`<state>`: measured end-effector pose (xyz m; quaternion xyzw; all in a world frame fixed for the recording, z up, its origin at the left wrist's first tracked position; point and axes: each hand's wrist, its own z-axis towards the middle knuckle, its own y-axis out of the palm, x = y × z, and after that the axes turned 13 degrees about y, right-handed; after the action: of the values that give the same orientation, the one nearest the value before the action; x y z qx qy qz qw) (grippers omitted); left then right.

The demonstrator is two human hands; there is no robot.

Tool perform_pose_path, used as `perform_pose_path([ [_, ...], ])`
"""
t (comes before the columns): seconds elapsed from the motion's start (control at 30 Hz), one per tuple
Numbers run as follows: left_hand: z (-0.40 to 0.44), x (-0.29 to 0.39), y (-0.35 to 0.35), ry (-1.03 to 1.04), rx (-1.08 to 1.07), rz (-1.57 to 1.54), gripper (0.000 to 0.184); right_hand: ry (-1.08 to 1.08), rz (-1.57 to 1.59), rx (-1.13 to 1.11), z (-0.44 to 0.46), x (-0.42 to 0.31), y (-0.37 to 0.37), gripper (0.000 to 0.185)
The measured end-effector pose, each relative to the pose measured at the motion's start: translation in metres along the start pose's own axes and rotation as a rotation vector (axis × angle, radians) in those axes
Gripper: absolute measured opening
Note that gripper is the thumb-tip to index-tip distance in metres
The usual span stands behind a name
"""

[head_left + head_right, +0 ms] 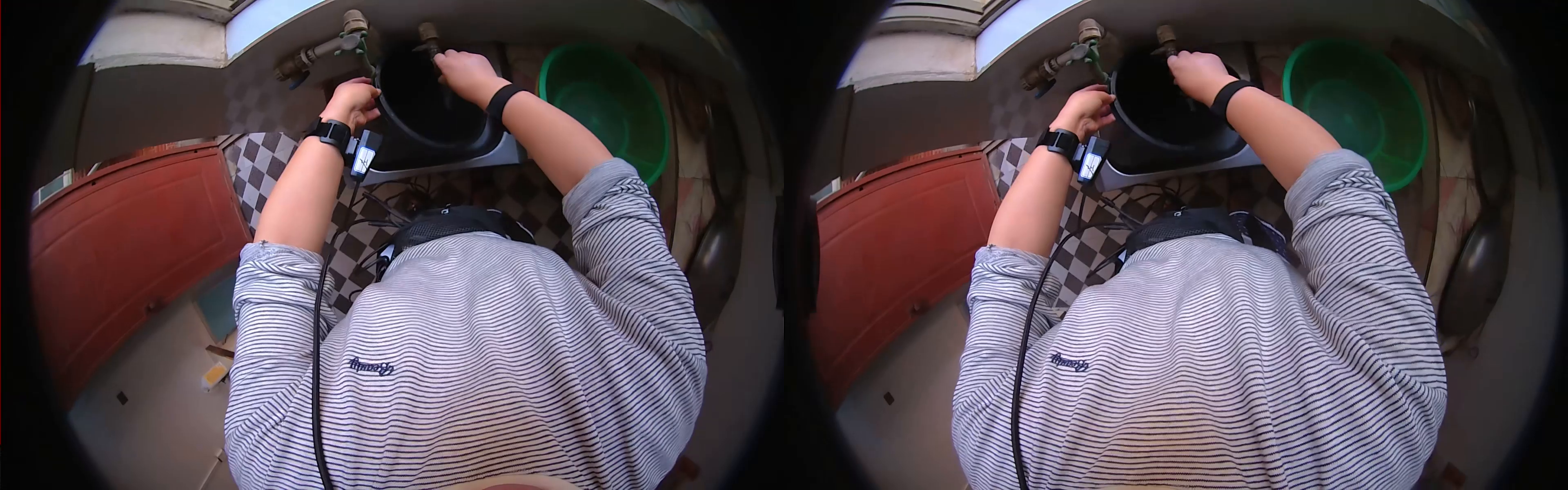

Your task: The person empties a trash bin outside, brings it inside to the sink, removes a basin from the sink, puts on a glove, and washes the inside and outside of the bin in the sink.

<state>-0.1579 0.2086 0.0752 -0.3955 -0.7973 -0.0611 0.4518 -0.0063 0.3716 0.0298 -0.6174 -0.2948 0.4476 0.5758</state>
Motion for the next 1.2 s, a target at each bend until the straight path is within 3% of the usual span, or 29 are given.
perform_pose_path([
  [0.07, 0.004, 0.003, -0.007, -0.002, -0.046, -0.033, 0.043, 0.152, 0.181, 0.01, -0.009, 0.009, -0.013, 0.016],
  [0.1, 0.01, -0.003, -0.006, 0.004, -0.09, -0.06, 0.042, 0.347, 0.192, -0.184, -0.016, 0.013, -0.013, 0.033],
  [0.17, 0.008, -0.003, -0.003, 0.025, -0.086, -0.092, 0.043, 0.439, 0.357, -0.176, -0.034, 0.028, 0.021, 0.03],
  [0.23, -0.009, 0.009, -0.006, 0.053, -0.16, 0.035, 0.044, 0.991, 1.305, -0.557, -0.029, 0.021, 0.037, 0.027],
  [0.27, -0.01, -0.006, 0.0, 0.062, -0.198, 0.004, 0.046, 0.652, 1.449, -0.338, -0.044, 0.03, 0.097, 0.022],
  [0.3, -0.001, -0.017, -0.004, 0.067, -0.246, -0.033, 0.047, 1.012, 1.885, -0.423, -0.037, 0.021, 0.068, 0.017],
  [0.33, 0.0, -0.023, -0.001, 0.103, -0.132, 0.069, 0.048, 1.146, 2.106, -0.372, -0.032, 0.01, 0.064, 0.012],
  [0.37, 0.012, -0.042, -0.005, 0.234, -0.236, -0.179, 0.049, 1.206, 2.246, -0.3, -0.03, 0.001, 0.066, 0.008],
  [0.4, 0.025, -0.058, -0.014, 0.292, -0.316, -0.254, 0.047, 1.251, 2.367, -0.228, -0.025, -0.007, 0.066, 0.006],
  [0.43, 0.018, -0.054, -0.015, 0.306, -0.266, -0.205, 0.048, 1.283, 2.463, -0.17, -0.019, -0.016, 0.069, 0.008],
  [0.5, 0.004, -0.044, -0.018, 0.238, -0.131, -0.02, 0.055, 1.007, 2.539, -0.181, -0.018, -0.015, 0.079, 0.011],
  [0.53, 0.002, -0.047, -0.018, 0.263, -0.082, 0.069, 0.061, 1.122, 2.708, -0.187, -0.016, -0.012, 0.086, 0.013],
  [0.57, 0.008, -0.049, -0.023, 0.284, -0.02, 0.16, 0.068, 1.178, 2.727, -0.094, -0.015, -0.01, 0.086, 0.021],
  [0.63, 0.037, -0.074, -0.036, 0.417, -0.003, 0.27, 0.07, 1.31, 2.607, -0.068, -0.013, -0.012, 0.09, 0.019],
  [0.7, 0.03, -0.072, -0.04, 0.531, 0.032, 0.388, 0.073, 1.266, 2.656, -0.147, -0.011, -0.019, 0.089, 0.018],
  [0.77, 0.012, -0.053, -0.024, 0.695, 0.117, 0.856, 0.073, 1.208, 2.685, -0.231, -0.007, -0.02, 0.089, 0.017],
  [0.83, 0.018, -0.054, -0.014, 0.798, -0.012, 0.773, 0.07, 1.219, 2.699, -0.192, -0.01, -0.02, 0.091, 0.014],
  [0.9, 0.021, -0.055, 0.009, 0.648, -0.103, 0.5, 0.07, 1.283, 2.61, -0.205, -0.015, -0.019, 0.085, 0.015],
  [0.97, 0.01, -0.04, 0.034, 0.363, -0.188, 0.286, 0.069, 1.337, 2.423, -0.407, -0.023, -0.016, 0.078, 0.021],
  [1.13, 0.038, -0.053, 0.086, 0.228, -0.357, 0.083, 0.067, 1.347, 2.426, -0.336, -0.028, -0.025, 0.073, 0.029],
  [1.17, 0.051, -0.06, 0.097, 0.225, -0.379, 0.021, 0.066, 1.145, 2.53, -0.365, -0.032, -0.027, 0.056, 0.028],
  [1.2, 0.056, -0.06, 0.106, 0.223, -0.371, 0.03, 0.06, 1.218, 2.448, -0.344, -0.031, -0.027, 0.056, 0.027],
])
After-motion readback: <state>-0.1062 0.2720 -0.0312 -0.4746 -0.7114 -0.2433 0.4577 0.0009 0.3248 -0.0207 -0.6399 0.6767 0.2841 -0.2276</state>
